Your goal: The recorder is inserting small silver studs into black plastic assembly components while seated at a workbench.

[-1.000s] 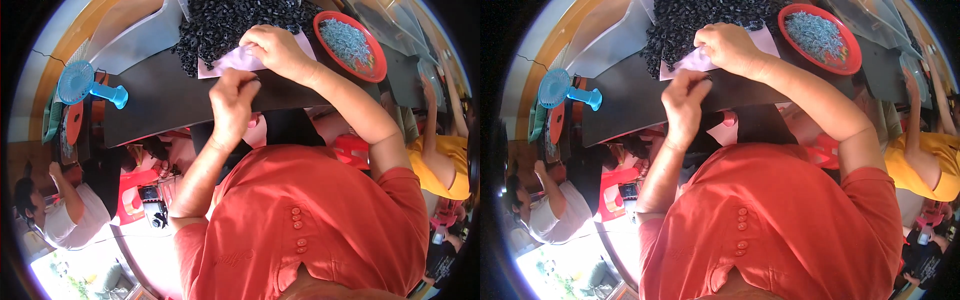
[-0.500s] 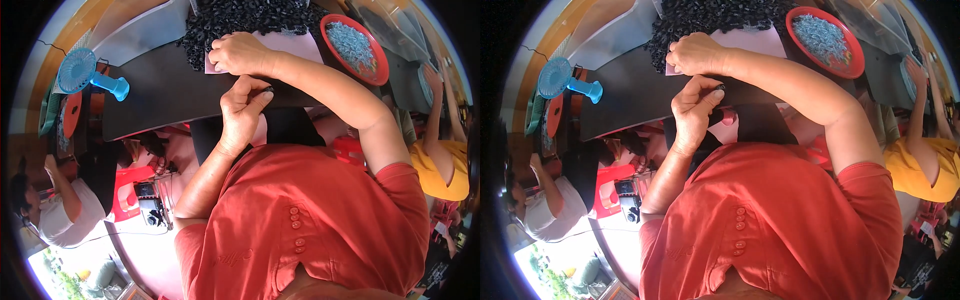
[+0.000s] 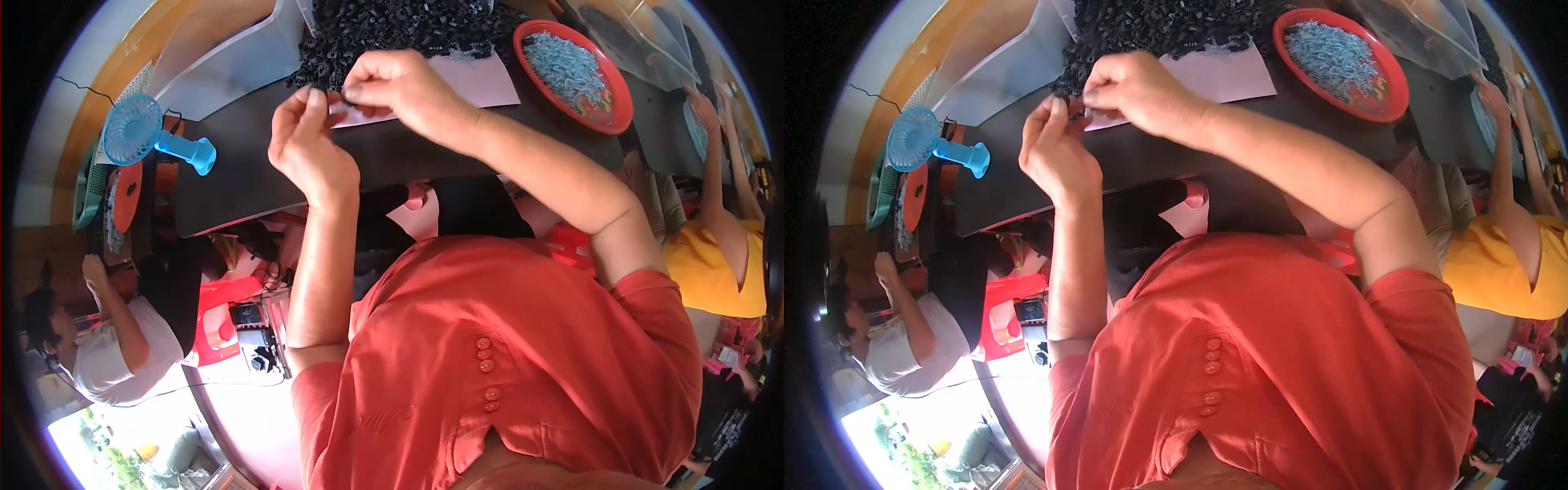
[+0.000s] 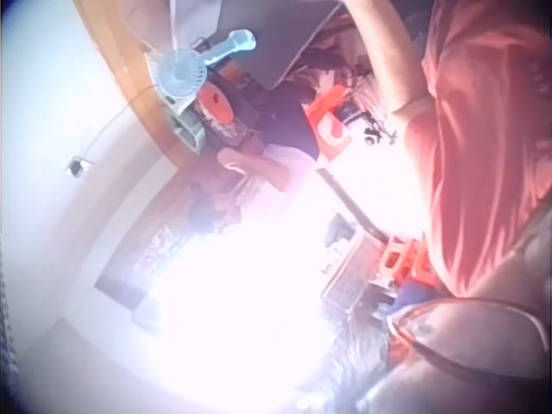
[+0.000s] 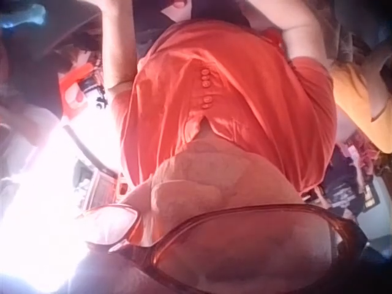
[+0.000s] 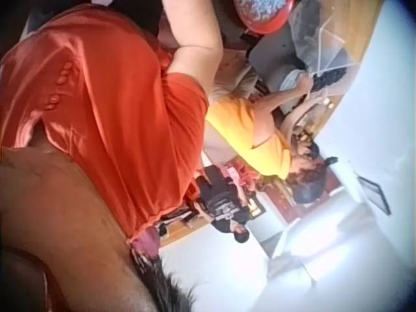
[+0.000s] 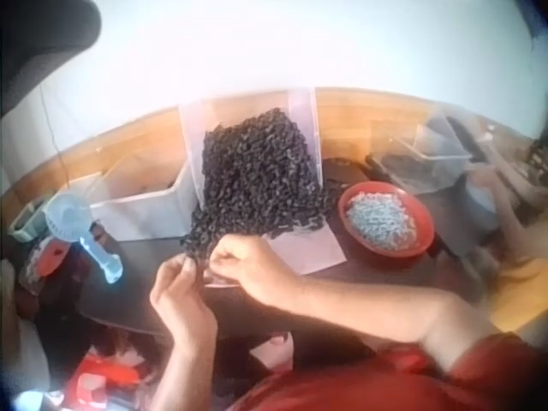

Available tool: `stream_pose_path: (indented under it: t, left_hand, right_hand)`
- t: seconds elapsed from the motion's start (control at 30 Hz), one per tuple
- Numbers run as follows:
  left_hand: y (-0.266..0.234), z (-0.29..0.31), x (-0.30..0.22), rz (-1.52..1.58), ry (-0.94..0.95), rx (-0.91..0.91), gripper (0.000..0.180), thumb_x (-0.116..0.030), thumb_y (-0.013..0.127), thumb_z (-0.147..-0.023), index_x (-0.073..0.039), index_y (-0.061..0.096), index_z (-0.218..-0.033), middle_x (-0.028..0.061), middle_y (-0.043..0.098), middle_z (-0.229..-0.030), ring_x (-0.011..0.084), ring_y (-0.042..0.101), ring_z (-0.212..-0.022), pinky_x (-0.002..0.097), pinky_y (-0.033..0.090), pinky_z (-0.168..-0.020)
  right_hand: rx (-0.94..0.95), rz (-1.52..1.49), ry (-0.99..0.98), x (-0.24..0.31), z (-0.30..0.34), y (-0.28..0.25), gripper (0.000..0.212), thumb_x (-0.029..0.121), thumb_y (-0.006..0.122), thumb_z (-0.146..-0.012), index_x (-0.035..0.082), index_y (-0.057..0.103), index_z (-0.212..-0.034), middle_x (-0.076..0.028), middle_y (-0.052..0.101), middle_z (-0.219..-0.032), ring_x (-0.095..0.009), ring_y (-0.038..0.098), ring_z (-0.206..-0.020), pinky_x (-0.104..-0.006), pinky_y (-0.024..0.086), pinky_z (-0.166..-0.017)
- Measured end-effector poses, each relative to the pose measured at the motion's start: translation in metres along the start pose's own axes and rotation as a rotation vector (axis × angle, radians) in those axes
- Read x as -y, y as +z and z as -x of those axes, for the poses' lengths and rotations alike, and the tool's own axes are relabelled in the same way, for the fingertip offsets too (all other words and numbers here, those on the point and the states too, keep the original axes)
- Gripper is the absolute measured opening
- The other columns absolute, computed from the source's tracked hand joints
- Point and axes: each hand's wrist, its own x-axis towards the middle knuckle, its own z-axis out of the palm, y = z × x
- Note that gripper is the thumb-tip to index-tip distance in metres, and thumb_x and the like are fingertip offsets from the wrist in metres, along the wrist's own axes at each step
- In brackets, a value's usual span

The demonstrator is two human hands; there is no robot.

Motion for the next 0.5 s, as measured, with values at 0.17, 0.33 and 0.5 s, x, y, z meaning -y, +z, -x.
stream_pose_path:
  t: [0.17, 0.33, 0.5]
  left_hand:
    - [0.017, -0.019, 0.01, 0.101, -0.196, 0.064, 0.01, -0.001, 0.059, -0.09, 0.006, 0.059, -0.096, 0.0153, 0.064, -0.086, 0.0215, 0.063, -0.077, 0.0302, 0.055, -0.069]
    - [0.022, -0.01, 0.011, 0.172, -0.245, 0.112, 0.01, -0.002, 0.057, -0.091, 0.006, 0.057, -0.097, 0.0176, 0.065, -0.084, 0.0232, 0.064, -0.075, 0.0334, 0.054, -0.074]
    - [0.022, -0.009, 0.015, 0.173, -0.293, 0.113, 0.009, -0.002, 0.056, -0.092, 0.006, 0.056, -0.097, 0.0186, 0.065, -0.084, 0.0247, 0.064, -0.076, 0.0338, 0.053, -0.072]
  right_hand:
    - [-0.151, 0.03, -0.068, -0.013, 0.023, 0.03, 0.008, 0.006, 0.06, -0.09, -0.002, 0.062, -0.092, -0.002, 0.062, -0.079, -0.009, 0.057, -0.072, -0.0237, 0.047, -0.064]
    - [-0.197, 0.196, -0.257, -0.013, 0.031, 0.025, 0.007, 0.003, 0.06, -0.088, -0.002, 0.061, -0.093, -0.01, 0.066, -0.081, -0.018, 0.065, -0.074, -0.0314, 0.05, -0.066]
    - [-0.137, 0.658, -0.427, -0.013, 0.029, 0.014, 0.002, 0.002, 0.057, -0.081, 0.001, 0.058, -0.083, -0.017, 0.064, -0.08, -0.036, 0.064, -0.075, -0.0437, 0.05, -0.064]
